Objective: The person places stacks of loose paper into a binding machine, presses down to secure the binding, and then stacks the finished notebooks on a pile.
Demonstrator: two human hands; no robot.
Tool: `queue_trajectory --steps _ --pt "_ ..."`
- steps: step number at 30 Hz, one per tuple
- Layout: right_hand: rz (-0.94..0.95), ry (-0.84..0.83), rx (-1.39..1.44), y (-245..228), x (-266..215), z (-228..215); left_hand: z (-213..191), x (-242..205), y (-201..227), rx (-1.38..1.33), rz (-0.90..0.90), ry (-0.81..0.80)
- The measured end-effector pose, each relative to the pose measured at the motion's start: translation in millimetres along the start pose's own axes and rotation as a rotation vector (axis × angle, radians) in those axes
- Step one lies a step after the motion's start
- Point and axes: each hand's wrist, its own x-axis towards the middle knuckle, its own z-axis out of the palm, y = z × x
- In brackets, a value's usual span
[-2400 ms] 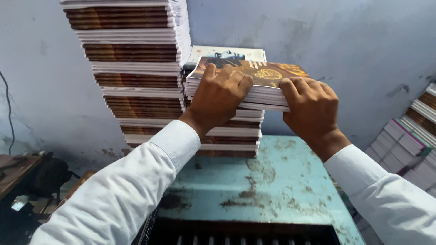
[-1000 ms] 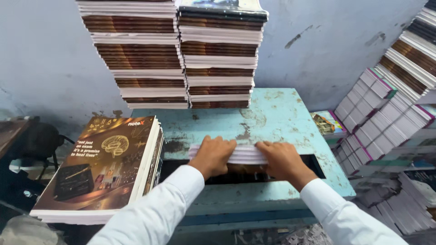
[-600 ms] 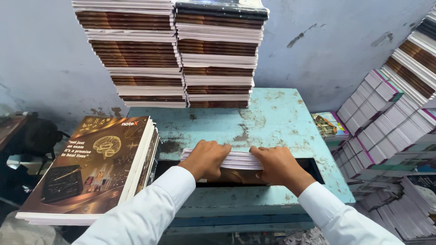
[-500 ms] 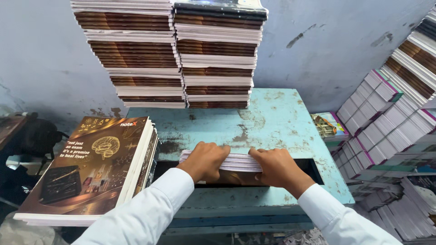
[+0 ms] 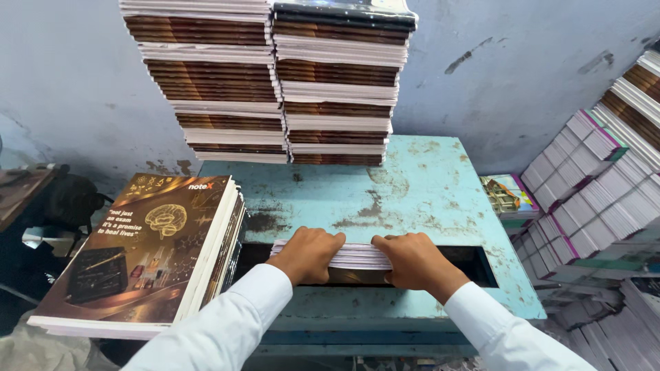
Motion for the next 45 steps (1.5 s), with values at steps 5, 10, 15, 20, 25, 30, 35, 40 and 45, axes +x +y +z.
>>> queue_trajectory --steps 5,10,15,20,25,30,35,40,45 --pt "-0.005 0.015 0.023 11 16 14 15 10 -13 0.021 -0.043 0.012" --pt "-0.007 0.056 0.045 26 31 29 30 19 -26 -0.021 -0.068 0.021" --pt "-0.018 0.091 0.068 30 38 55 51 22 -31 -0.086 -0.152 -0.011" --pt "0.023 0.135 0.082 31 37 72 69 23 -27 -0.069 -0.216 0.008" --pt "-0.026 0.253 0.108 22 35 69 71 17 -22 -0.001 -0.219 0.068" --pt "-0.044 0.242 0.098 27 26 67 67 5 -20 -0.028 -0.139 0.171" --pt "0.238 0.166 0.400 59 10 78 62 -14 -30 0.038 -0.410 0.117" --pt "0.363 0.333 1.279 66 8 115 75 -28 -41 -0.248 -0.556 0.350" --pt "0.407 0.556 1.244 48 18 132 75 -31 -35 -0.130 -0.499 0.370"
